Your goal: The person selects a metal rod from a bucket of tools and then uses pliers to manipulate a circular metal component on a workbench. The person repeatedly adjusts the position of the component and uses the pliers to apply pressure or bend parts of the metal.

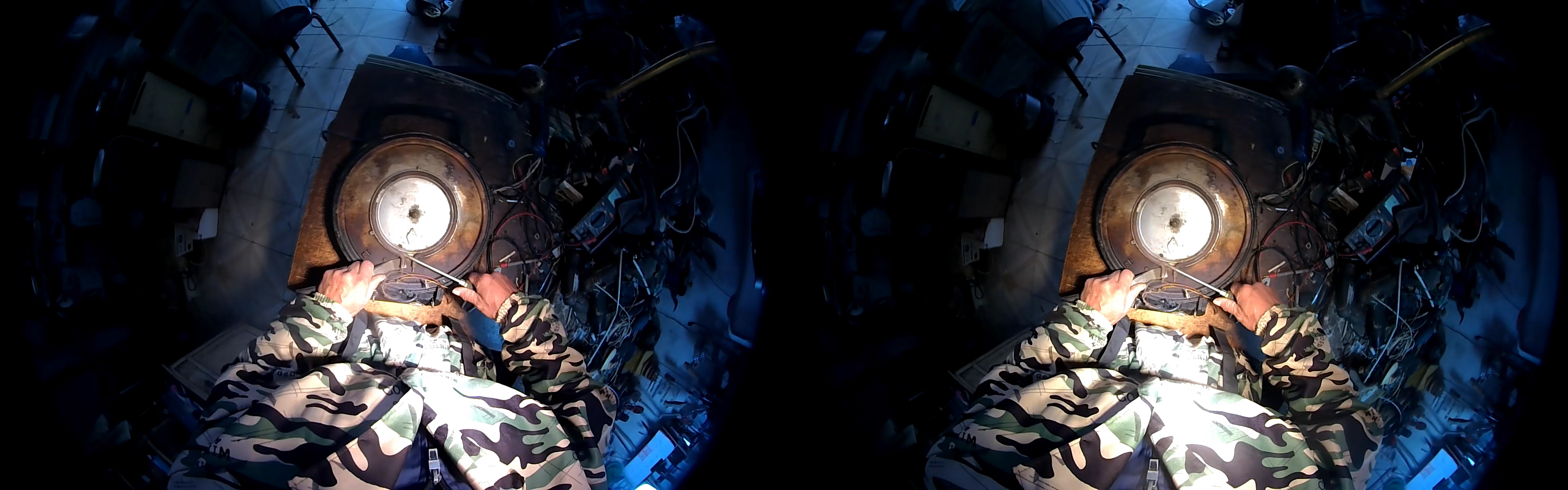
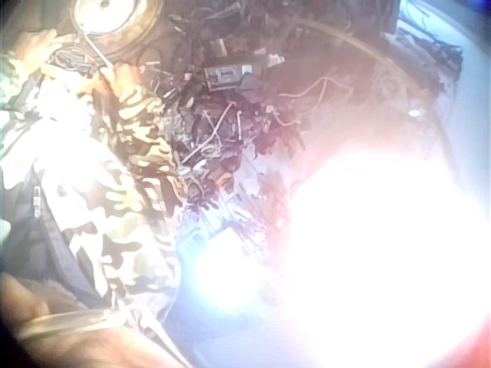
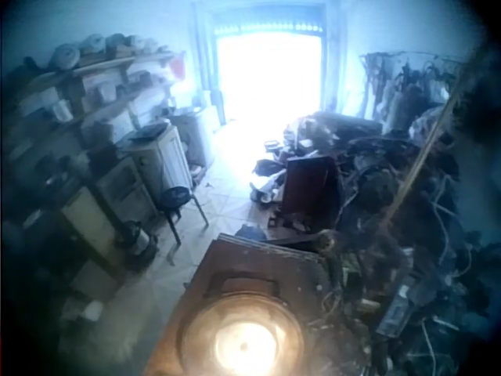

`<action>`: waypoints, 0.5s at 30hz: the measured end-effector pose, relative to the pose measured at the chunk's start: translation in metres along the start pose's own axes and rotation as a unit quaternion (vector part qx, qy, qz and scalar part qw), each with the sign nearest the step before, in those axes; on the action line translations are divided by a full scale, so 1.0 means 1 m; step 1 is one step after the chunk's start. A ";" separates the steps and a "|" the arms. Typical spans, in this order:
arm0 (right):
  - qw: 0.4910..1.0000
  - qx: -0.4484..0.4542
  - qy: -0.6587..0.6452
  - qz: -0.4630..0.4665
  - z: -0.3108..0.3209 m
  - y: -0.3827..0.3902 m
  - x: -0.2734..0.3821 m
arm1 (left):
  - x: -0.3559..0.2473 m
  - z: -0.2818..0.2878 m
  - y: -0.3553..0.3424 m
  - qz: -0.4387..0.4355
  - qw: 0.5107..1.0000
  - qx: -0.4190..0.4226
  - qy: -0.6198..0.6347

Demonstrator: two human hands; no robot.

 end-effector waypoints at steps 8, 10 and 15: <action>0.993 -0.006 0.100 -0.057 0.024 0.023 0.017 | 0.001 -0.003 -0.007 -0.023 1.000 -0.006 0.006; 0.986 -0.024 0.146 -0.072 0.037 0.032 0.029 | 0.004 -0.004 -0.002 -0.017 1.000 -0.015 0.009; 0.961 -0.127 0.246 0.016 0.063 0.035 0.058 | 0.008 -0.009 0.001 -0.022 0.999 -0.022 -0.003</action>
Point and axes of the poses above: each hand's wrist, its own y-axis away from the middle knuckle, its own z-axis out of the back of the hand, x = y × z, the point moved 3 cm from there along -y, towards the middle knuckle, and after that the axes turned 5 degrees about -z, right-handed, at the moved point
